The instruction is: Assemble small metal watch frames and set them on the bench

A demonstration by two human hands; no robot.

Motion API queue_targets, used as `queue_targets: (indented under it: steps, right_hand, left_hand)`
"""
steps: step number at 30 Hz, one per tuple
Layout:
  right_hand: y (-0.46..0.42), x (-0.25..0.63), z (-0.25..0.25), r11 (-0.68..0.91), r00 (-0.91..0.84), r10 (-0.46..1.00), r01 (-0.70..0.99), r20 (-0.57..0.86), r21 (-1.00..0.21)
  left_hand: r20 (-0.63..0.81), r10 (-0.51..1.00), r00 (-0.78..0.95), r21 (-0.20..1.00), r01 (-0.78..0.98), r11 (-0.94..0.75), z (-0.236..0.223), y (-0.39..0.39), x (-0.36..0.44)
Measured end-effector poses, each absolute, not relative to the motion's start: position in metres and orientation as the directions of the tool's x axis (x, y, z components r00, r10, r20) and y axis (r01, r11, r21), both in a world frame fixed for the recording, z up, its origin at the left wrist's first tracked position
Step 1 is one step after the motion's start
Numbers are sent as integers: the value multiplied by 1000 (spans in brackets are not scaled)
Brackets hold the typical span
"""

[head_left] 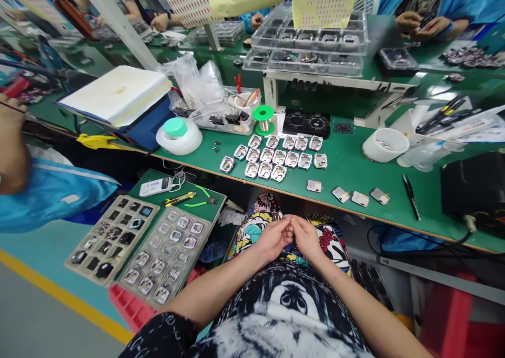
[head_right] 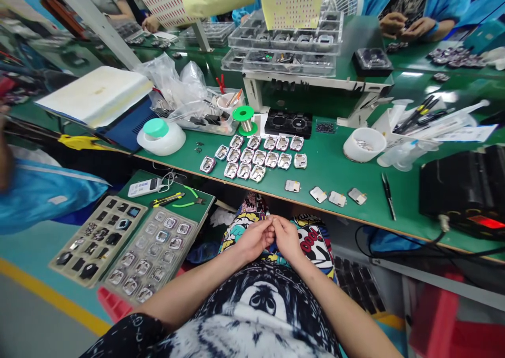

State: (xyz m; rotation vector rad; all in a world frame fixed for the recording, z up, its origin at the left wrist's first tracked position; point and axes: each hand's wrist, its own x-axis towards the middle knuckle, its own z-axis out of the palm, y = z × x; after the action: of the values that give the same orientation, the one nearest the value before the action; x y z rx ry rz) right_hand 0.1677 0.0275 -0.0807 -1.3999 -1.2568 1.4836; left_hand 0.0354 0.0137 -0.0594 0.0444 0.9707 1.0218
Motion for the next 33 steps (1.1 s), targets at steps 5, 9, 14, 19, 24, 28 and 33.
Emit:
queue_targets:
  steps: [5, 9, 14, 19, 24, 28, 33]
  right_hand:
    - [25, 165, -86, -365, -182, 913, 28, -364, -931]
    - [23, 164, -89, -421, -240, 882, -20, -404, -907]
    - [22, 160, -88, -468, -368, 837, -97, -405, -879]
    - [21, 162, -94, -576, -417, 782, -202, -462, -792]
    - [24, 171, -109, -642, -413, 749, -256, -519, -722]
    - [28, 177, -119, -678, -402, 727, -291, -556, -675]
    - [32, 184, -136, -725, -375, 688, -312, -622, -614]
  left_hand:
    - [-655, 742, 143, 519, -629, 579, -69, 13, 38]
    - [-652, 749, 120, 567, -578, 586, -78, 11, 38]
    - [-647, 762, 29, 633, -538, 557, -91, 11, 34]
    - [-637, 769, 53, 638, -523, 565, -99, 13, 25]
    - [-627, 769, 127, 627, -504, 594, -98, 14, 25]
    - [-616, 769, 171, 639, -461, 615, -93, 12, 26]
    - [-598, 800, 45, 740, -354, 572, -91, 19, 8]
